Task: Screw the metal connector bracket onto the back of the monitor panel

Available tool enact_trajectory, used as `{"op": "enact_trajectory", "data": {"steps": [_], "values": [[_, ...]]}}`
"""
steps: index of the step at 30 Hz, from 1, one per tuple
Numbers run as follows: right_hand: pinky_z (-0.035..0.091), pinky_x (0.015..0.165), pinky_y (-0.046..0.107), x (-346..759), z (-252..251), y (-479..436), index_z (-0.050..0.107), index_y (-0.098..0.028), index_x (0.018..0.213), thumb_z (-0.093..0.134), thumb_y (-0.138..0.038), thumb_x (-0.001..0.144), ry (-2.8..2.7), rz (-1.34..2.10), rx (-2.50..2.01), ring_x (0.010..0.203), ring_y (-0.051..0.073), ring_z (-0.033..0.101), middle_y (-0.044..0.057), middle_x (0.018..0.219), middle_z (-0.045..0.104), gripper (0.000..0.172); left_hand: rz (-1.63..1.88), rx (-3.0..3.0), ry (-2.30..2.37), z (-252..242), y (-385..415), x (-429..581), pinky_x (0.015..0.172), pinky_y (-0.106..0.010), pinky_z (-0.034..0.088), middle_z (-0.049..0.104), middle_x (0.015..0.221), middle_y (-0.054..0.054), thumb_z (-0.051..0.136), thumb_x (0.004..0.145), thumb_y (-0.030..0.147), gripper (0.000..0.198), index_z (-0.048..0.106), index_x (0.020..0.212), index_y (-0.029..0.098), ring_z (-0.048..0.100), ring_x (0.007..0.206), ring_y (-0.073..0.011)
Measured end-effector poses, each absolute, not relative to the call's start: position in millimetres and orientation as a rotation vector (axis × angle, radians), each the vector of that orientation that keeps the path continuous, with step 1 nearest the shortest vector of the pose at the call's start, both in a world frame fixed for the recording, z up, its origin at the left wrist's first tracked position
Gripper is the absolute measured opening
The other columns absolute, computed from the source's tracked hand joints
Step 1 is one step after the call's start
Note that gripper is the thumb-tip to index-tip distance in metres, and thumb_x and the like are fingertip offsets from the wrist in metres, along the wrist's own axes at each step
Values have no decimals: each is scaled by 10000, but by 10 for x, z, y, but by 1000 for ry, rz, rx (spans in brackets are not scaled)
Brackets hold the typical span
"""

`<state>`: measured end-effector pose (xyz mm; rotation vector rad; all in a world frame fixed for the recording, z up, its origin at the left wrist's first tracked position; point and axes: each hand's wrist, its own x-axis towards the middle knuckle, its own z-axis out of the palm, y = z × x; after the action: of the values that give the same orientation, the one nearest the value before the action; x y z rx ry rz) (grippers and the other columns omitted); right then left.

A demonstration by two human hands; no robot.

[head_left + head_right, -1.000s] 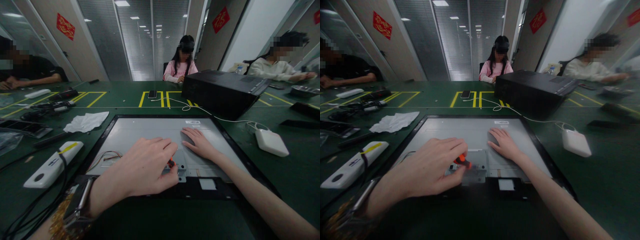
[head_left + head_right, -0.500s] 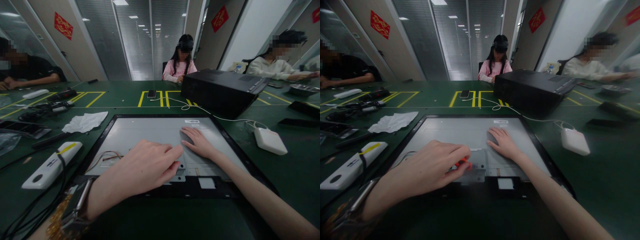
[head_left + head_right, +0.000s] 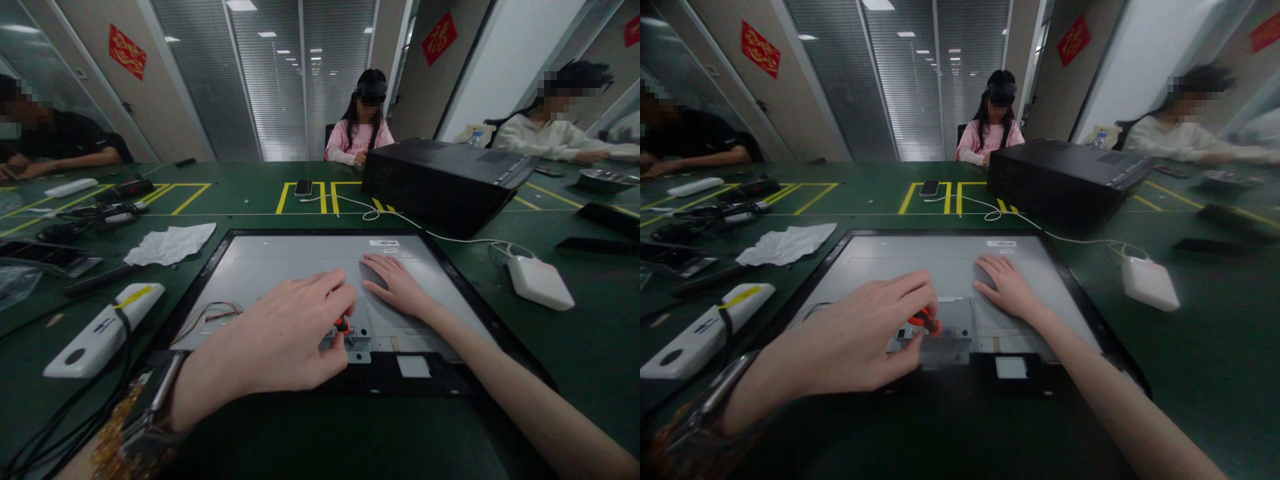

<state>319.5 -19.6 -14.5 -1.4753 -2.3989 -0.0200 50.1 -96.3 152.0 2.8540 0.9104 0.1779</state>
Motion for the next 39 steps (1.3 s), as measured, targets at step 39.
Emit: {"op": "enact_trajectory", "data": {"steps": [39], "values": [[281,1146,510,3195,-148,-197,472,-170,1390,411,-445,964,-2410,-31,-1474,1362,278,421,142,1452,501,511,154,2867,909,1467,-959,522,581,-285,385,591,970,-42,427,968,211,88,500,999,172,553,672,-157]]}}
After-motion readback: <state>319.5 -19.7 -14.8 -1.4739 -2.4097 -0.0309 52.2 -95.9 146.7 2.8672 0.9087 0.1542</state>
